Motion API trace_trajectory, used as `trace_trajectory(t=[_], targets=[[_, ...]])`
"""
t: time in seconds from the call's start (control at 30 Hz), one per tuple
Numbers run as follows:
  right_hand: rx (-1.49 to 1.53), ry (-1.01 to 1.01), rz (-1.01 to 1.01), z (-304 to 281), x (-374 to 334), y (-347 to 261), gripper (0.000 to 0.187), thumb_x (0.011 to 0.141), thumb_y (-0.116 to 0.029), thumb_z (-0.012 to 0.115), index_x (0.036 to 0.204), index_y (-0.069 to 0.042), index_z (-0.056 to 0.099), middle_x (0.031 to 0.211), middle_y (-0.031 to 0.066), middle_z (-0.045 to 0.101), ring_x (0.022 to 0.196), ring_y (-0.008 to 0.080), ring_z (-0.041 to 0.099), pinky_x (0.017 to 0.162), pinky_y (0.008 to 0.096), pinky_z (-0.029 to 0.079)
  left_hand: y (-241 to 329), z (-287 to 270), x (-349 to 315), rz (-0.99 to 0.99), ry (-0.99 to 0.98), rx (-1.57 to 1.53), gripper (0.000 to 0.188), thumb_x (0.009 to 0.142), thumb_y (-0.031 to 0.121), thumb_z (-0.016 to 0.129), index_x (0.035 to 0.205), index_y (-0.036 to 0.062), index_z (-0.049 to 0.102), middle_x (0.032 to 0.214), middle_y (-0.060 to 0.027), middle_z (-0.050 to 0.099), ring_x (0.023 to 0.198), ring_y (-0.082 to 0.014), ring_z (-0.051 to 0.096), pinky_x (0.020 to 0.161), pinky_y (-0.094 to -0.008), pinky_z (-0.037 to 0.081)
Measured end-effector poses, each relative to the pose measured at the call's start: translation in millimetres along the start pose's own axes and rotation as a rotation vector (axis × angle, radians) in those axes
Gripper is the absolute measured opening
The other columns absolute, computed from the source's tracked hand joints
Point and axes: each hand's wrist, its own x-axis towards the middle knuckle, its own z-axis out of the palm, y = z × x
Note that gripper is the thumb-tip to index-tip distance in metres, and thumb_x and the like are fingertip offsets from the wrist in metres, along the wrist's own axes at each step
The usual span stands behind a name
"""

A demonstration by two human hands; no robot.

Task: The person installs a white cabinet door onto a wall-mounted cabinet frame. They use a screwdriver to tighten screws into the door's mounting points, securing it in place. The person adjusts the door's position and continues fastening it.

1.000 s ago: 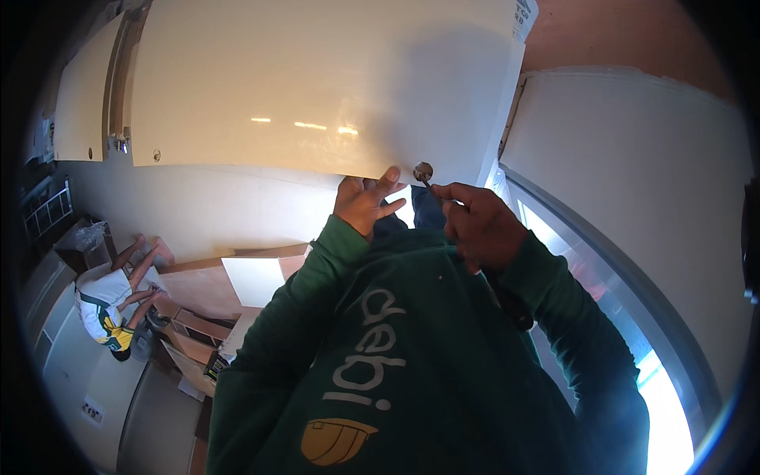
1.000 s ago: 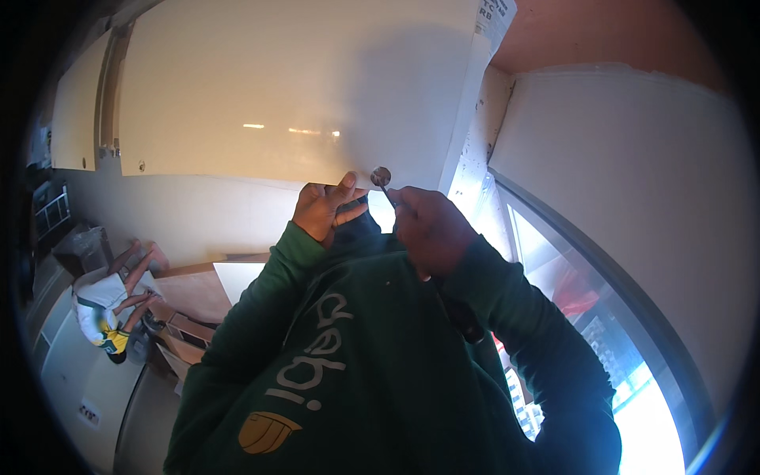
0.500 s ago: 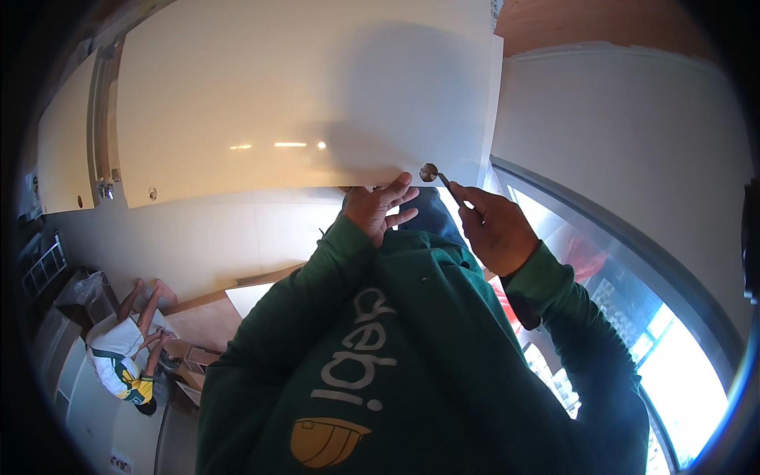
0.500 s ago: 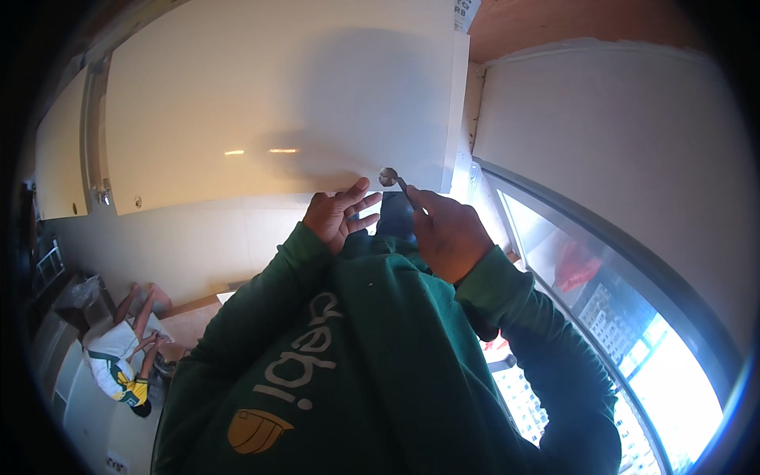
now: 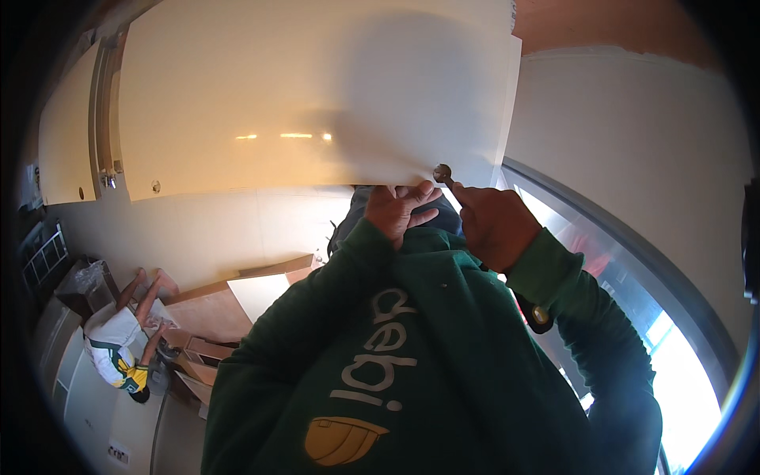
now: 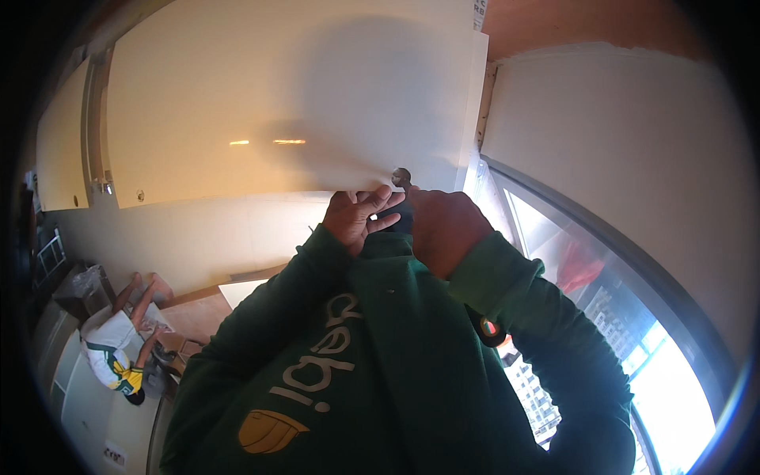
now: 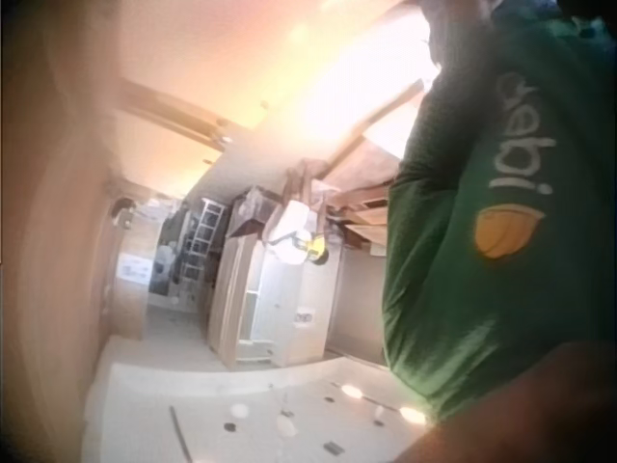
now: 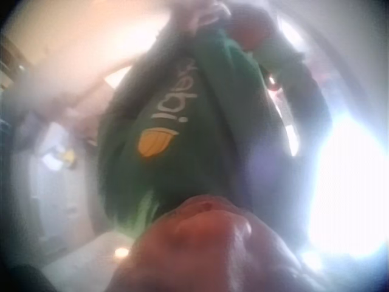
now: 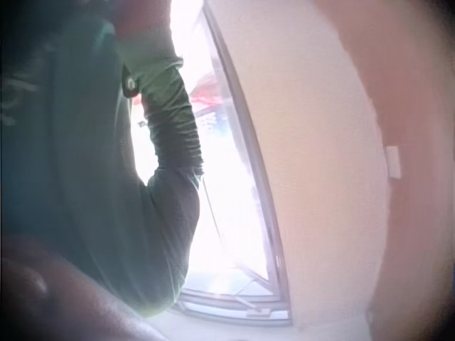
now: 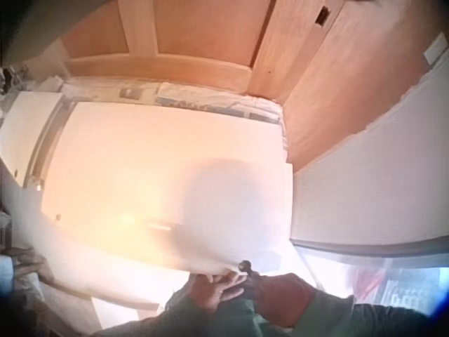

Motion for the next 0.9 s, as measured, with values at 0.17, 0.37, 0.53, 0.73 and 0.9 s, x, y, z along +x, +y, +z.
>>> trace_trajectory(t=[0.17, 0.37, 0.53, 0.73, 0.9], targets=[[-0.044, -0.051, -0.026, -5, 6, -7, 0.028, 0.094, -0.005, 0.057, 0.12, 0.004, 0.063, 0.081, 0.0247, 0.067, 0.077, 0.0437, 0.069, 0.071, 0.0523, 0.056, -7, 4, 3, 0.036, 0.056, -0.024, 0.034, 0.101, 0.01, 0.07, 0.131, 0.0052, 0.055, 0.133, -0.0131, 0.065, 0.127, -0.0295, 0.065, 0.105, -0.0516, 0.053], [-0.173, -0.175, 0.049, -3, 20, -11, 0.031, 0.092, -0.008, 0.059, 0.12, 0.004, 0.064, 0.086, 0.024, 0.071, 0.082, 0.0421, 0.071, 0.073, 0.0507, 0.058, -12, 4, 7, 0.088, 0.083, 0.013, 0.037, 0.101, 0.008, 0.07, 0.133, 0.0021, 0.052, 0.131, -0.0144, 0.066, 0.122, -0.0283, 0.067, 0.103, -0.049, 0.055], [-0.259, -0.236, 0.111, -13, 22, -14, 0.035, 0.089, -0.009, 0.061, 0.121, 0.004, 0.064, 0.093, 0.0244, 0.073, 0.089, 0.0414, 0.074, 0.079, 0.0479, 0.061, -8, 6, 6, 0.099, 0.095, -0.033, 0.04, 0.1, 0.01, 0.072, 0.134, 0.0003, 0.053, 0.13, -0.0145, 0.067, 0.12, -0.0278, 0.067, 0.103, -0.048, 0.055], [-0.208, -0.123, -0.091, -30, 13, -9, 0.04, 0.095, -0.005, 0.06, 0.133, 0.004, 0.061, 0.084, 0.0218, 0.071, 0.076, 0.0405, 0.07, 0.071, 0.0486, 0.057, -9, -2, 11, 0.023, -0.013, 0.086, 0.042, 0.1, 0.011, 0.072, 0.137, 0.0057, 0.053, 0.136, -0.014, 0.063, 0.12, -0.0261, 0.065, 0.101, -0.0458, 0.056], [-0.219, -0.119, -0.084, -11, 18, -4, 0.036, 0.093, -0.004, 0.062, 0.128, 0.003, 0.064, 0.083, 0.0218, 0.071, 0.075, 0.0402, 0.07, 0.071, 0.0481, 0.057, -9, 7, 9, 0.046, 0.037, 0.036, 0.039, 0.098, 0.01, 0.074, 0.132, 0.0033, 0.056, 0.131, -0.0135, 0.065, 0.118, -0.0236, 0.065, 0.1, -0.0439, 0.056]])
